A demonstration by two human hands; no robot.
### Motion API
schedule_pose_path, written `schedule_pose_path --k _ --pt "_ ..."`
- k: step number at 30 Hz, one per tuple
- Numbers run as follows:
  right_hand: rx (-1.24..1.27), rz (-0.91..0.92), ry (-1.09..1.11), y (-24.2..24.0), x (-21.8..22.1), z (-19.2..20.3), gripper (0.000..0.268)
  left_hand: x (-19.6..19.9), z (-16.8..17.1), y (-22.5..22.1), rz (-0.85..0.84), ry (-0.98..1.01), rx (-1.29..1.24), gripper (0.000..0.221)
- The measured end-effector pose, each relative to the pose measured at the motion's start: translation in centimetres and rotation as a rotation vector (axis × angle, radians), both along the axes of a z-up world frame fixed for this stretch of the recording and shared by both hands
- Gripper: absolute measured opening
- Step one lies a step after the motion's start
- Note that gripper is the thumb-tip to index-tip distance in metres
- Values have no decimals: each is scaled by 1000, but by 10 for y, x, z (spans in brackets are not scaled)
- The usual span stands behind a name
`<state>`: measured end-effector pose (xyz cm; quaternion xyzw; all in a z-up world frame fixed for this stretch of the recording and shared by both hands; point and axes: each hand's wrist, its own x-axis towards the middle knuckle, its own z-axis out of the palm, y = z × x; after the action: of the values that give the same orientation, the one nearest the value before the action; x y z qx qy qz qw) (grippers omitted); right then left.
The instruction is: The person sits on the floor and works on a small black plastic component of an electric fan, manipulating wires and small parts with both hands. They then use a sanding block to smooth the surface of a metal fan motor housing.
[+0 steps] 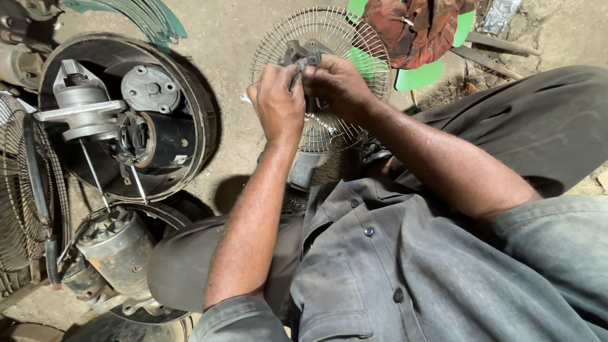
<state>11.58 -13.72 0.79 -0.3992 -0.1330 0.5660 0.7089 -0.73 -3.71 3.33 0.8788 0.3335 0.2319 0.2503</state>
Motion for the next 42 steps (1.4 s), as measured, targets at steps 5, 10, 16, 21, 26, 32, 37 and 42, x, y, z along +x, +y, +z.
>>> schedule_pose_path --k 5,10,16,21,26,32,37,42 --pt "-91 -35 24 2 1 0 13 0 3 -2 -29 -11 -11 12" --pt "-77 -37 69 1 2 -7 11 1 5 1 -36 -17 -114 20" --pt "-88 -19 57 -2 -9 -26 15 -7 10 5 32 112 -303 19" --pt "-232 -13 -11 -2 -56 -43 23 -40 12 3 135 153 -424 18" --pt "-201 12 24 2 -86 -50 24 -60 13 6 317 297 -595 28" --pt "-147 12 2 5 -90 -57 22 -60 14 2 257 254 -431 28" --pt "-148 -2 43 4 -89 -68 23 -60 5 -1 254 156 -381 25" --pt "-153 -6 33 4 -88 -69 25 -57 4 1 382 147 -533 26"
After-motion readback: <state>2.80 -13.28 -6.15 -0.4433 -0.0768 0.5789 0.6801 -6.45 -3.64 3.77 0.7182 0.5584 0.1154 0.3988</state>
